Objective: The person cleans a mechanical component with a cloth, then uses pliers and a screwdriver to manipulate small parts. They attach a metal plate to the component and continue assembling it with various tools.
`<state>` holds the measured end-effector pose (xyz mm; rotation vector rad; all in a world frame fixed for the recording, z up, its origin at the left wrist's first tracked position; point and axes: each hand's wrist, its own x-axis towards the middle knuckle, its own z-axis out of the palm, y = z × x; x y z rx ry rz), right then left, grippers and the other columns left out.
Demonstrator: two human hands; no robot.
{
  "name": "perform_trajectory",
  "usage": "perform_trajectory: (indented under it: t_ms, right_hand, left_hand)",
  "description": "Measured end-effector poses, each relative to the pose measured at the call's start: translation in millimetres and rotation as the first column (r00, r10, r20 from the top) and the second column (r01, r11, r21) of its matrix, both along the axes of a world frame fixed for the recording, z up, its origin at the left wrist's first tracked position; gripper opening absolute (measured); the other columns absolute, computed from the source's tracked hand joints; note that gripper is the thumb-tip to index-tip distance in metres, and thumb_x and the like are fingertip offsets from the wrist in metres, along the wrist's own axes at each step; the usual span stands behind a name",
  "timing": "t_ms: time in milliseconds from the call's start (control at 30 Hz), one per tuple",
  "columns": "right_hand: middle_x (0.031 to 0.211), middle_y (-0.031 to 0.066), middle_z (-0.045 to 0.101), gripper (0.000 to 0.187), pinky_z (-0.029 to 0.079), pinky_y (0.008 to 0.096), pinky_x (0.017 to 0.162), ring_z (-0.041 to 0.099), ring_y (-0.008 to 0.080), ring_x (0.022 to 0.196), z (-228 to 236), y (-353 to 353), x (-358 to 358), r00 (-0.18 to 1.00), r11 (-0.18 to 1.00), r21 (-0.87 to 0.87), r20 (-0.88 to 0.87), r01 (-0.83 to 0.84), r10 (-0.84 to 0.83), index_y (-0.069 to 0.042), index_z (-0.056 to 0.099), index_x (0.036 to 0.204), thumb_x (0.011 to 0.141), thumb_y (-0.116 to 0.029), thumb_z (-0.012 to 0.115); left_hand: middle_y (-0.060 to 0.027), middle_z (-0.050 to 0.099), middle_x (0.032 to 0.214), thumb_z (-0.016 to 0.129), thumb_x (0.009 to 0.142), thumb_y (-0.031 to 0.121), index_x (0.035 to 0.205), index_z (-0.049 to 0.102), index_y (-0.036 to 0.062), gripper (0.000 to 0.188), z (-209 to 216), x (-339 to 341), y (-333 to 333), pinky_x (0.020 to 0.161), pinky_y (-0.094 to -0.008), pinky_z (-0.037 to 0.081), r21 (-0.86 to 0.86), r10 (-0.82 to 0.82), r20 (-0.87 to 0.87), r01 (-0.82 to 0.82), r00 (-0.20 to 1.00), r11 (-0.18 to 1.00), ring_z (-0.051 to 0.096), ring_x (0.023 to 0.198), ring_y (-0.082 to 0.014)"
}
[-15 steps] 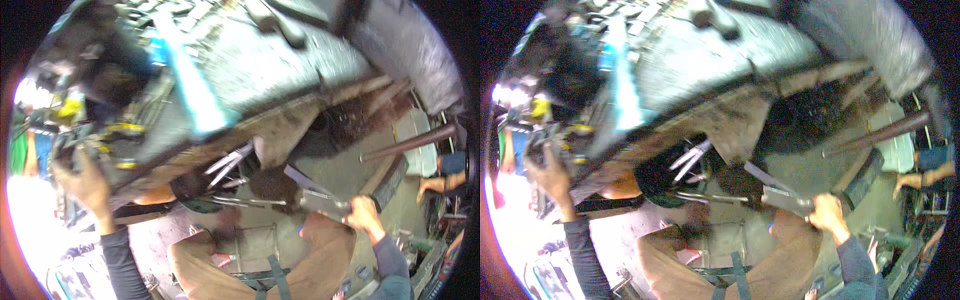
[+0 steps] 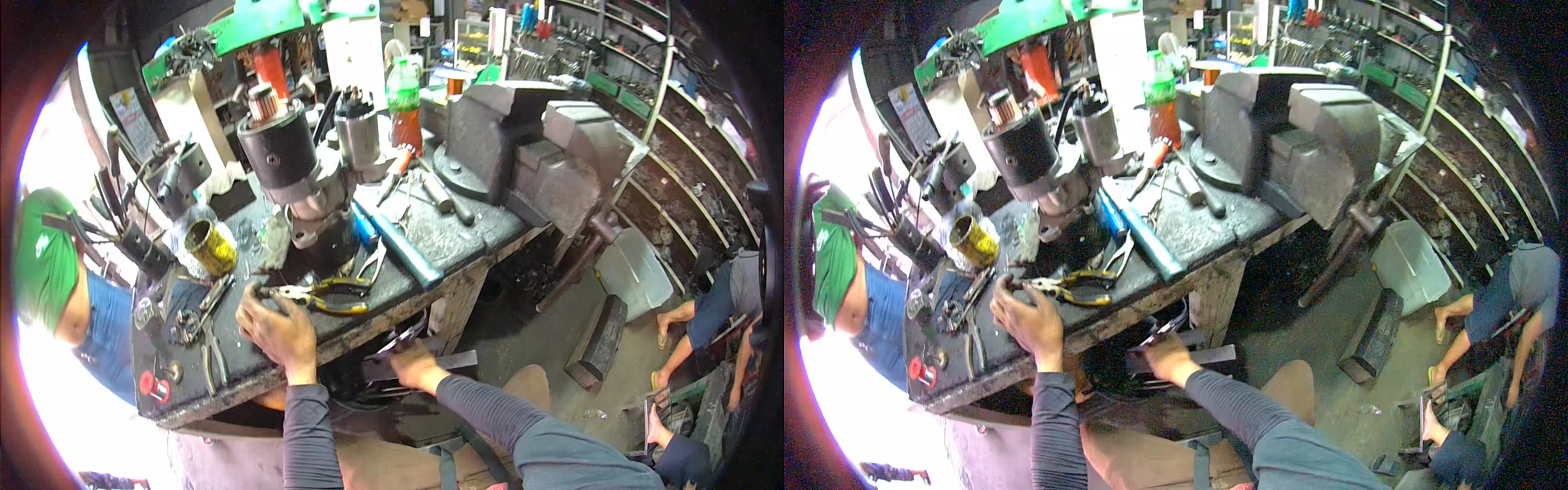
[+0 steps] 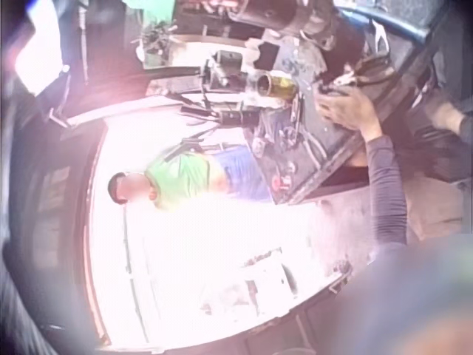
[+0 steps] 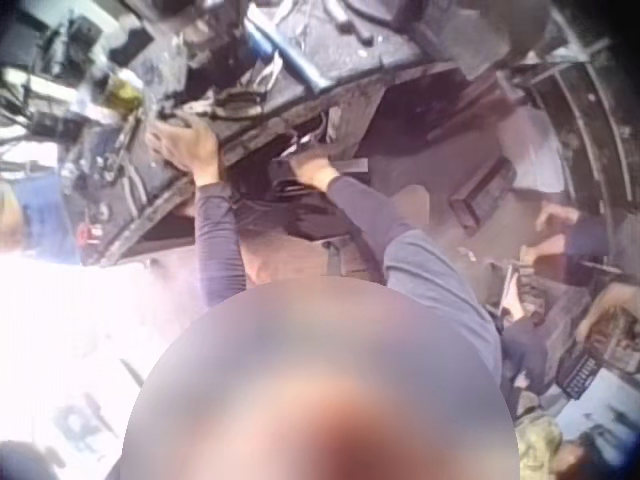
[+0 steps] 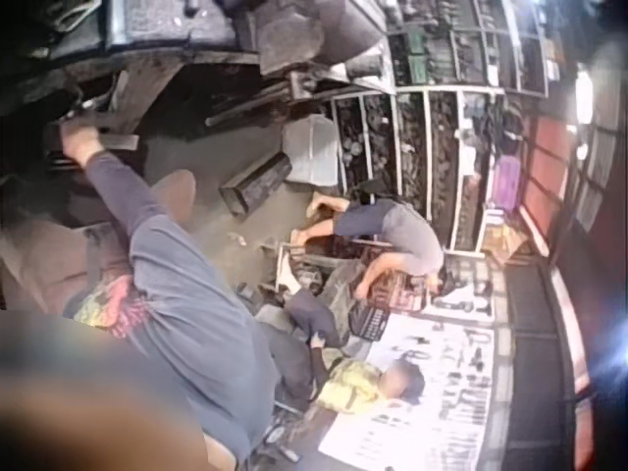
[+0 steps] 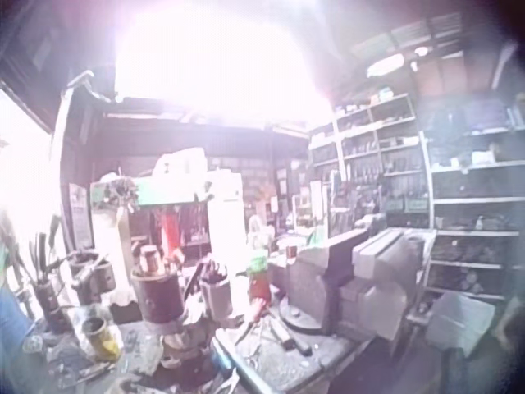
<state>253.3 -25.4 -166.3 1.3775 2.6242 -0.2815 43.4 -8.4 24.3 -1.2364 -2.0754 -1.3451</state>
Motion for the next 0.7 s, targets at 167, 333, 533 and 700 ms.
perform_trajectory:
  t_ms: [167,333,533,700]
  right_hand:
    - [0.132,0.0199,0.064,0.048,0.053,0.0528,0.101,0.065,0.0393,0.121,-13.6,-43.1,-5.6,0.966,0.998,-0.055,-0.254,0.035,-0.048,-0.009,0.067,0.131,0.084,-0.017,0.069]
    - [0.131,0.0241,0.062,0.048,0.055,0.0528,0.099,0.063,0.0443,0.122,-17.8,-81.4,48.9,0.848,0.916,-0.293,-0.374,0.276,-0.375,-0.010,0.064,0.135,0.089,-0.023,0.070]
    - [0.120,0.0246,0.071,0.044,0.055,0.0515,0.097,0.068,0.0437,0.116,25.2,-79.4,89.0,0.704,0.885,-0.459,-0.605,0.072,-0.371,-0.003,0.069,0.124,0.088,-0.026,0.076]
    - [0.110,0.0171,0.079,0.053,0.061,0.0512,0.079,0.076,0.0380,0.092,69.3,-71.9,127.9,0.029,0.602,-0.707,-0.657,-0.371,-0.753,-0.010,0.076,0.121,0.091,-0.054,0.077]
  left_hand:
    - [-0.0182,0.065,0.121,0.063,0.093,0.015,0.132,0.057,0.0058,0.040,-26.7,-12.6,9.3,0.106,-0.0513,0.042,0.086,0.075,-0.160,-0.062,0.984,0.994,0.054,0.124,-0.0377]
    - [-0.0198,0.063,0.135,0.054,0.106,0.037,0.145,0.051,0.0025,0.052,-39.5,-28.5,19.1,0.104,-0.0535,0.043,-0.003,0.194,-0.299,-0.204,0.934,0.979,0.057,0.124,-0.0387]
    - [-0.0359,0.054,0.140,0.064,0.101,0.048,0.151,0.040,-0.0110,0.081,-25.8,-19.2,-1.7,0.110,-0.0575,0.042,-0.075,0.059,-0.180,-0.073,0.982,0.994,0.054,0.127,-0.0518]
    - [-0.0366,0.056,0.137,0.064,0.101,0.046,0.147,0.043,-0.0129,0.077,-16.1,-7.5,-7.6,0.110,-0.0564,0.043,-0.029,0.036,-0.216,-0.044,0.976,0.999,0.054,0.126,-0.0526]
